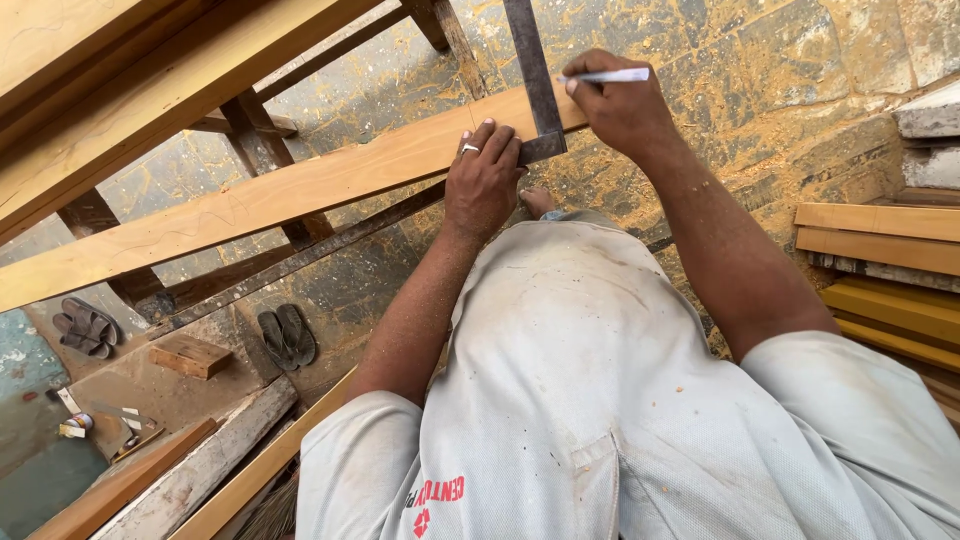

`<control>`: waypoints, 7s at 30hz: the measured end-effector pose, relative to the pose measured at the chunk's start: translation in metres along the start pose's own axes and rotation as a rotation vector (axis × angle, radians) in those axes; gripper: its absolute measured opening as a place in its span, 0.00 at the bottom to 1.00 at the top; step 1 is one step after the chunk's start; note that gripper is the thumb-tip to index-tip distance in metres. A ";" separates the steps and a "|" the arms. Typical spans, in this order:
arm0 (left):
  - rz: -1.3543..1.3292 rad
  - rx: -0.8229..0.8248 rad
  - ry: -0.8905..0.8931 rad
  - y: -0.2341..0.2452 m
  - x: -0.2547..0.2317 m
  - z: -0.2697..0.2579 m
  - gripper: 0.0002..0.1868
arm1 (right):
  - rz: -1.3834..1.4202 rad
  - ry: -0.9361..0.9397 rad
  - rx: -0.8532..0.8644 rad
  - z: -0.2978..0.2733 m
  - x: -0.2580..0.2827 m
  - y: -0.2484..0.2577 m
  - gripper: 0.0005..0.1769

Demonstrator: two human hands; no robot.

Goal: Marking lines and measurements on wooden planks using a try square and a pen for future cutting.

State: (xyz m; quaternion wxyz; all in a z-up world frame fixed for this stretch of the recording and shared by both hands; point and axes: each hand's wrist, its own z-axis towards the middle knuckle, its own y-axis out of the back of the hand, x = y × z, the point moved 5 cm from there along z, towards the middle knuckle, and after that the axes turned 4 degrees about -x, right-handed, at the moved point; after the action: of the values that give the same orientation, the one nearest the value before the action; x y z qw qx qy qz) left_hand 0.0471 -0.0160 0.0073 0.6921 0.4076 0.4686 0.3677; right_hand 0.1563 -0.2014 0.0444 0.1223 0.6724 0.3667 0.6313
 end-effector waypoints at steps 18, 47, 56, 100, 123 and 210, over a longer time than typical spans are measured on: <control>0.036 0.014 -0.038 -0.001 -0.009 0.013 0.29 | 0.373 0.134 -0.110 -0.012 -0.035 0.010 0.05; -0.002 -0.028 -0.010 -0.002 -0.022 0.016 0.28 | 0.015 0.181 -0.075 -0.019 -0.018 0.011 0.04; 0.016 -0.018 -0.019 -0.009 -0.019 0.016 0.29 | -0.178 0.367 -0.022 -0.029 -0.032 0.008 0.05; -1.524 -1.464 0.929 0.038 0.048 -0.199 0.26 | -0.803 0.821 0.546 0.037 0.129 -0.152 0.52; -1.644 -0.888 1.283 0.081 0.256 -0.324 0.12 | -0.280 1.218 0.404 -0.064 0.285 -0.380 0.29; 0.124 -0.371 0.184 0.183 0.377 -0.367 0.06 | -0.367 0.657 0.663 -0.051 0.475 -0.580 0.08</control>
State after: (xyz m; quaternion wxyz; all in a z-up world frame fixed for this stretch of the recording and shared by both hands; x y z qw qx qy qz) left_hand -0.2145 0.4734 -0.0421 0.6857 0.2660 0.4283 0.5250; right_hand -0.1197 0.4977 0.0498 -0.1108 0.3651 0.6789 0.6273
